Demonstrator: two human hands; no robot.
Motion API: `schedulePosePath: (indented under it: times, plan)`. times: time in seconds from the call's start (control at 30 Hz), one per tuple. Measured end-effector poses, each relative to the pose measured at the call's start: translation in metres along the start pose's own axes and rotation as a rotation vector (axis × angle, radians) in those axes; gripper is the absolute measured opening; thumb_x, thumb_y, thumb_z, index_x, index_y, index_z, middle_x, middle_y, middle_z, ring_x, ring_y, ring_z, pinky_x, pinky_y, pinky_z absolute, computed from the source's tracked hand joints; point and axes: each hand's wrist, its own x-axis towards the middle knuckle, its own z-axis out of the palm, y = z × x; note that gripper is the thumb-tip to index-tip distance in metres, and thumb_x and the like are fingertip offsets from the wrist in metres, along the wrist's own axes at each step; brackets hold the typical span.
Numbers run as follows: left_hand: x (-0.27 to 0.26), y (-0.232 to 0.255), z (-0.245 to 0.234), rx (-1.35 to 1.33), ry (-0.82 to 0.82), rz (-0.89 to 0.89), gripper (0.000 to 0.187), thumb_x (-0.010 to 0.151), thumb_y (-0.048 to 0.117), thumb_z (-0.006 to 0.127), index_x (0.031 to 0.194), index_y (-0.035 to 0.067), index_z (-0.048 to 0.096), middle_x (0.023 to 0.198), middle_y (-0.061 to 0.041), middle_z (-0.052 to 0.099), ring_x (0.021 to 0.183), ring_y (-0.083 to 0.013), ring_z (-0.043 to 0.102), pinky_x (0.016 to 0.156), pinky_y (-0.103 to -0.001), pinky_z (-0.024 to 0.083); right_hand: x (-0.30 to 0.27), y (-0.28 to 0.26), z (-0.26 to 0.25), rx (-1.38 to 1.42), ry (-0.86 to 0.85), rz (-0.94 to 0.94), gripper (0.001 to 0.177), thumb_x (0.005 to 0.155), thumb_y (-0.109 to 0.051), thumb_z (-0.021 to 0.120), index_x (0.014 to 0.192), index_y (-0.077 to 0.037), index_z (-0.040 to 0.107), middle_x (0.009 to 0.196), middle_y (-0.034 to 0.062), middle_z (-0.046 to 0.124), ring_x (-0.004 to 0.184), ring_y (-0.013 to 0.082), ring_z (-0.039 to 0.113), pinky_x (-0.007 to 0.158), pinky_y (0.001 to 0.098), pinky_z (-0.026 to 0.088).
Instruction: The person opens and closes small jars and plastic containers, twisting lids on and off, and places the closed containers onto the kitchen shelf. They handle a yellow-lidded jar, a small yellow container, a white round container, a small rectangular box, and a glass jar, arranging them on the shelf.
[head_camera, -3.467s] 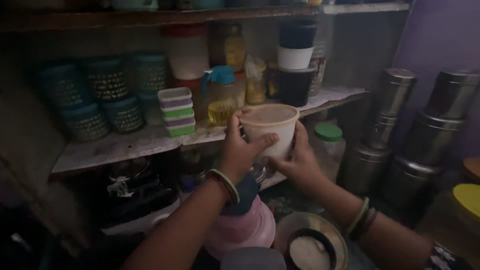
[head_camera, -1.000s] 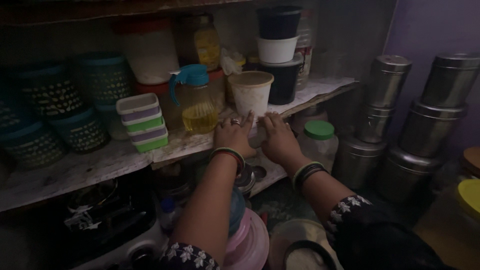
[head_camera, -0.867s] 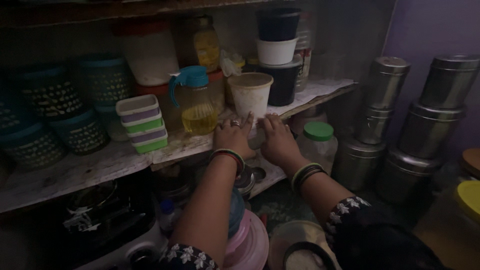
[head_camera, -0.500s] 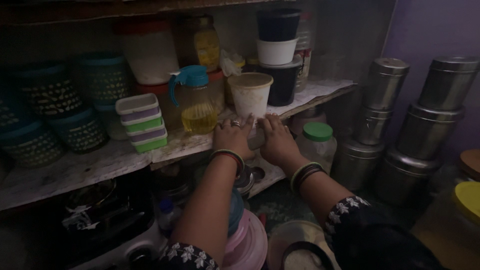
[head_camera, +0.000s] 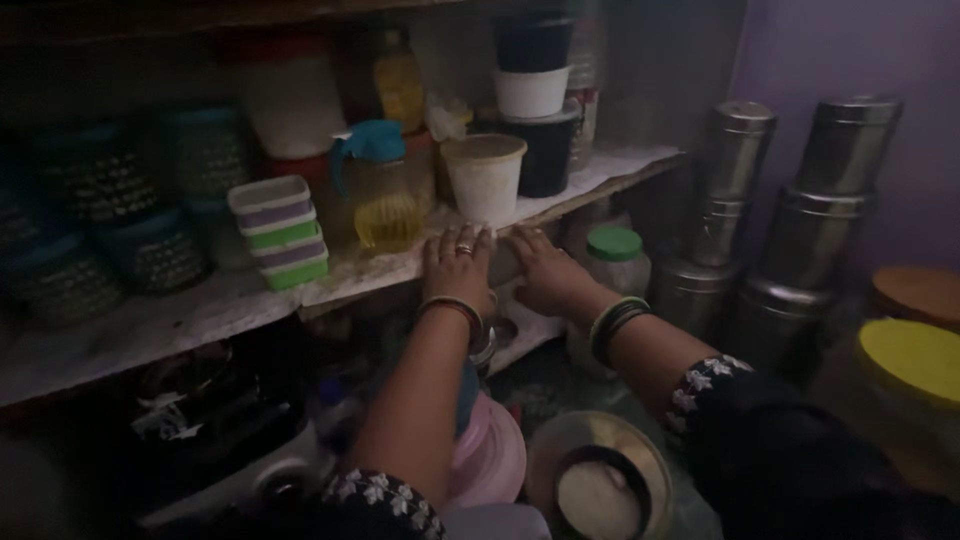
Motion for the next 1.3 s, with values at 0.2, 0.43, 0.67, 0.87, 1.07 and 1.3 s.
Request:
schedulePosePath:
  times: [0.2, 0.43, 0.67, 0.87, 1.07, 1.3]
  plan:
    - [-0.016, 0.005, -0.019, -0.020, -0.217, -0.017, 0.127, 0.071, 0.072, 0.080, 0.162, 0.016, 0.009, 0.170, -0.013, 0.003, 0.157, -0.0342, -0.004, 0.127, -0.050, -0.004, -0.036, -0.036, -0.024, 0.034, -0.114, 0.082, 0.094, 0.078, -0.022, 0.080, 0.156, -0.019, 0.026, 0.167, 0.0164, 0.017, 0.147, 0.0430, 0.029, 0.111, 0.0520, 0.040]
    - [-0.044, 0.015, -0.021, -0.338, -0.173, 0.036, 0.122, 0.068, 0.062, 0.079, 0.163, 0.016, 0.019, 0.162, -0.020, 0.037, 0.153, -0.0402, 0.028, 0.125, -0.059, 0.016, -0.076, -0.048, -0.033, 0.128, -0.007, 0.040, 0.092, 0.076, -0.017, 0.080, 0.154, -0.018, 0.031, 0.166, 0.0219, 0.022, 0.138, 0.0482, 0.042, 0.107, 0.0517, 0.045]
    - [-0.064, 0.034, -0.027, -0.356, -0.142, 0.091, 0.123, 0.071, 0.052, 0.079, 0.162, 0.011, 0.007, 0.159, -0.020, 0.038, 0.150, -0.0351, 0.033, 0.122, -0.062, 0.015, -0.111, -0.061, -0.056, 0.180, 0.068, 0.001, 0.091, 0.073, -0.010, 0.077, 0.152, -0.014, 0.032, 0.164, 0.0232, 0.023, 0.138, 0.0477, 0.042, 0.107, 0.0497, 0.045]
    - [-0.075, 0.060, -0.034, -0.493, -0.053, 0.158, 0.117, 0.073, 0.043, 0.076, 0.164, 0.010, 0.010, 0.152, -0.026, 0.046, 0.143, -0.0402, 0.043, 0.119, -0.062, 0.023, -0.138, -0.051, -0.076, 0.223, 0.138, 0.034, 0.085, 0.077, -0.005, 0.069, 0.152, -0.012, 0.032, 0.165, 0.0209, 0.025, 0.140, 0.0451, 0.041, 0.108, 0.0482, 0.044]
    - [-0.078, 0.102, -0.023, -0.867, 0.130, 0.272, 0.099, 0.073, 0.030, 0.071, 0.157, 0.006, 0.026, 0.150, -0.028, 0.049, 0.140, -0.0416, 0.047, 0.116, -0.047, 0.037, -0.169, -0.038, -0.098, 0.217, 0.270, 0.029, 0.071, 0.079, -0.003, 0.069, 0.146, -0.010, 0.045, 0.161, 0.0193, 0.035, 0.143, 0.0426, 0.041, 0.113, 0.0461, 0.042]
    - [-0.115, 0.147, -0.058, -0.871, 0.041, 0.184, 0.094, 0.077, 0.030, 0.069, 0.157, 0.005, 0.025, 0.143, -0.031, 0.052, 0.133, -0.0439, 0.052, 0.113, -0.049, 0.038, -0.216, -0.044, -0.135, 0.293, 0.326, 0.065, 0.060, 0.081, -0.007, 0.071, 0.139, -0.012, 0.057, 0.159, 0.0193, 0.038, 0.144, 0.0411, 0.042, 0.111, 0.0452, 0.043]
